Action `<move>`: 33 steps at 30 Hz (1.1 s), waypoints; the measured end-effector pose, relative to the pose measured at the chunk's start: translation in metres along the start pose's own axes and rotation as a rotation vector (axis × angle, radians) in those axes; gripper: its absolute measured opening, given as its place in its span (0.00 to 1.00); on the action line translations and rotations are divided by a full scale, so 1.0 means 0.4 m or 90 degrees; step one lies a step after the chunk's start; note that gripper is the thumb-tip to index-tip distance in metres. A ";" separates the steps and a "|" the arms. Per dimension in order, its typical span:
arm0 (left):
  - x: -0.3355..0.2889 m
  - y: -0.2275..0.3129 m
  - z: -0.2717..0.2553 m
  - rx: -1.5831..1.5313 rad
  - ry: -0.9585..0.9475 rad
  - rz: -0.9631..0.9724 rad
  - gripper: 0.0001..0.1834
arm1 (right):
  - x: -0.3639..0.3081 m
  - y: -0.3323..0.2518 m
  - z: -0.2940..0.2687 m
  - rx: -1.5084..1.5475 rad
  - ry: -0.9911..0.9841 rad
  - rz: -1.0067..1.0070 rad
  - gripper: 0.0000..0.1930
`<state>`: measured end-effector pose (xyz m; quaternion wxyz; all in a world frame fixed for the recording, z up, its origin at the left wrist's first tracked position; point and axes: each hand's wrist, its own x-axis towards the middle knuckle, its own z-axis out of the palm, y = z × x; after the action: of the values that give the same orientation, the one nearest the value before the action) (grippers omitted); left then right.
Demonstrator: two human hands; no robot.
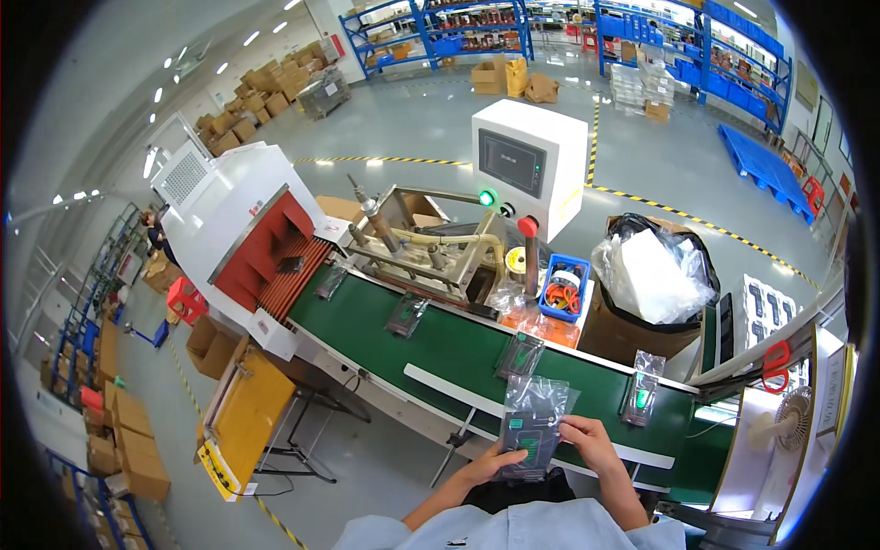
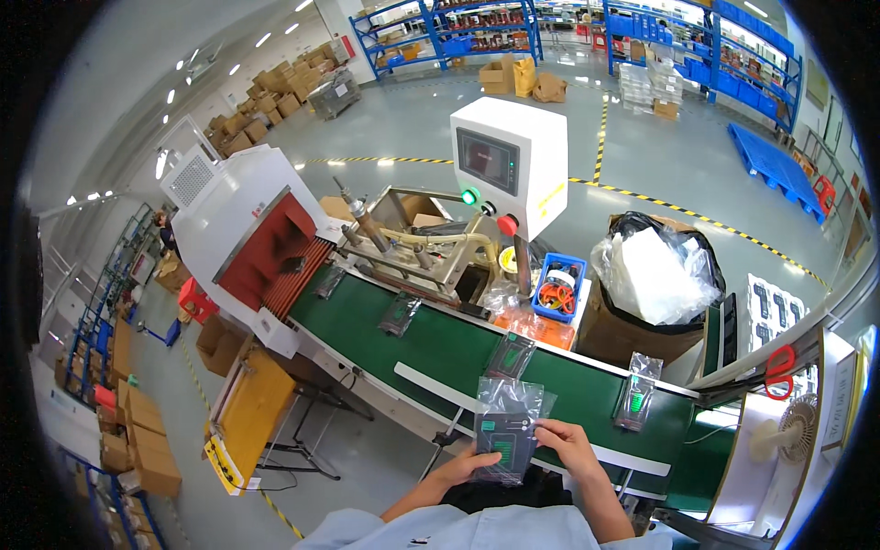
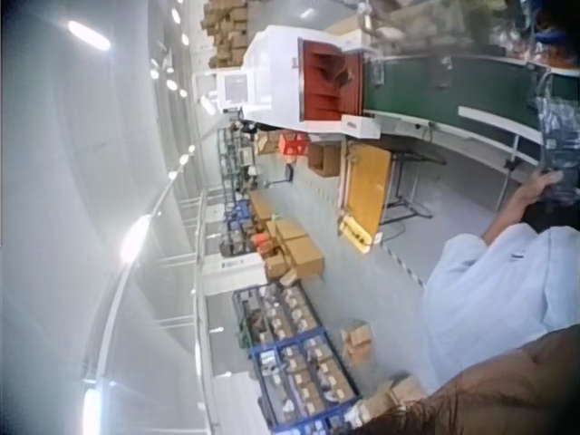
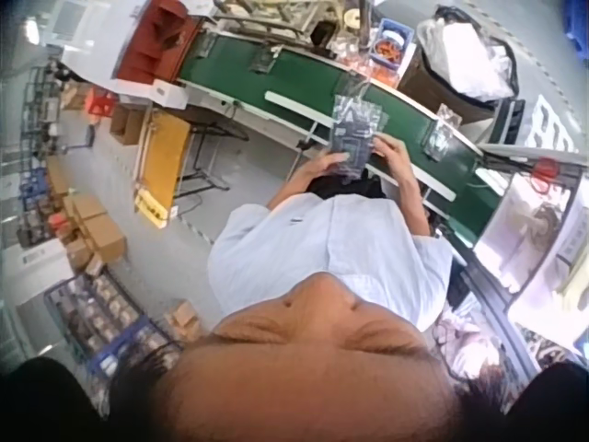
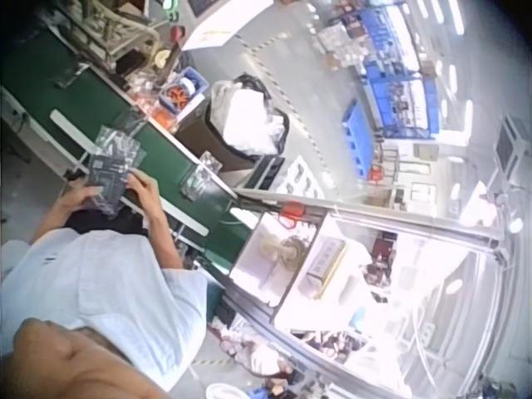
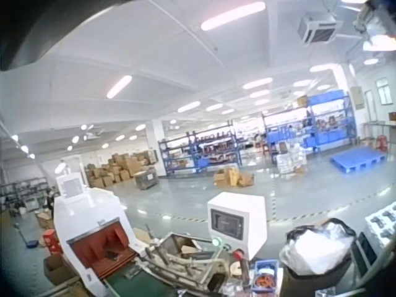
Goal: The person repeatedly picks small packaged electronic components from a conveyor belt and places them into a black mesh bag. The person handles the items one at a time, transferring them from the belt to the bag throughout the clip.
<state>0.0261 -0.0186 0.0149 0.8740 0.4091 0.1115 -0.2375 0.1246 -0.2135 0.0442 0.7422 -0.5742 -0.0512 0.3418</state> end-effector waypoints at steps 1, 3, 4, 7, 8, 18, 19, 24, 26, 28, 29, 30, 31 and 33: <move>0.001 -0.003 0.001 0.014 0.006 0.009 0.30 | 0.000 0.000 -0.011 -0.007 -0.014 -0.007 0.13; 0.004 -0.007 0.007 0.041 0.012 0.024 0.29 | -0.008 -0.012 -0.021 -0.054 -0.032 -0.019 0.12; 0.003 -0.006 0.012 0.027 0.013 0.020 0.29 | -0.016 -0.029 -0.024 -0.094 -0.038 -0.024 0.11; 0.002 0.014 0.026 -0.023 0.021 0.009 0.29 | -0.033 -0.035 -0.040 -0.144 -0.047 -0.025 0.10; 0.010 0.010 0.024 -0.053 0.026 0.006 0.29 | -0.040 -0.034 -0.049 -0.151 -0.048 -0.020 0.10; 0.047 0.110 0.054 -0.279 -0.038 0.228 0.36 | -0.089 -0.035 -0.124 -0.226 -0.004 -0.032 0.10; 0.048 0.123 0.034 -0.311 -0.059 0.235 0.36 | -0.090 -0.035 -0.149 -0.226 0.020 -0.057 0.09; 0.001 0.115 -0.017 -0.252 0.104 0.301 0.37 | -0.097 -0.036 -0.440 -0.232 0.355 -0.169 0.06; -0.001 0.091 -0.037 -0.216 0.112 0.288 0.36 | -0.122 -0.051 -0.586 -0.259 0.532 -0.227 0.07; -0.001 0.073 -0.036 -0.202 0.110 0.245 0.35 | -0.151 -0.034 -0.727 -0.277 0.651 -0.226 0.08; 0.003 0.061 -0.028 -0.183 0.117 0.235 0.35 | -0.161 -0.024 -0.783 -0.333 0.665 -0.207 0.08; 0.003 0.051 -0.021 -0.164 0.127 0.228 0.35 | -0.159 -0.014 -0.818 -0.389 0.686 -0.211 0.08; 0.007 0.042 -0.012 -0.145 0.137 0.222 0.35 | -0.158 -0.003 -0.850 -0.446 0.704 -0.215 0.08; 0.009 0.031 0.014 -0.146 0.149 0.201 0.34 | -0.140 0.020 -0.891 -0.488 0.712 -0.169 0.08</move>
<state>0.0356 -0.0172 0.0251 0.9222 0.3442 0.1727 -0.0342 0.2453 -0.5354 -0.0646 0.4373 -0.8750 0.1522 -0.1412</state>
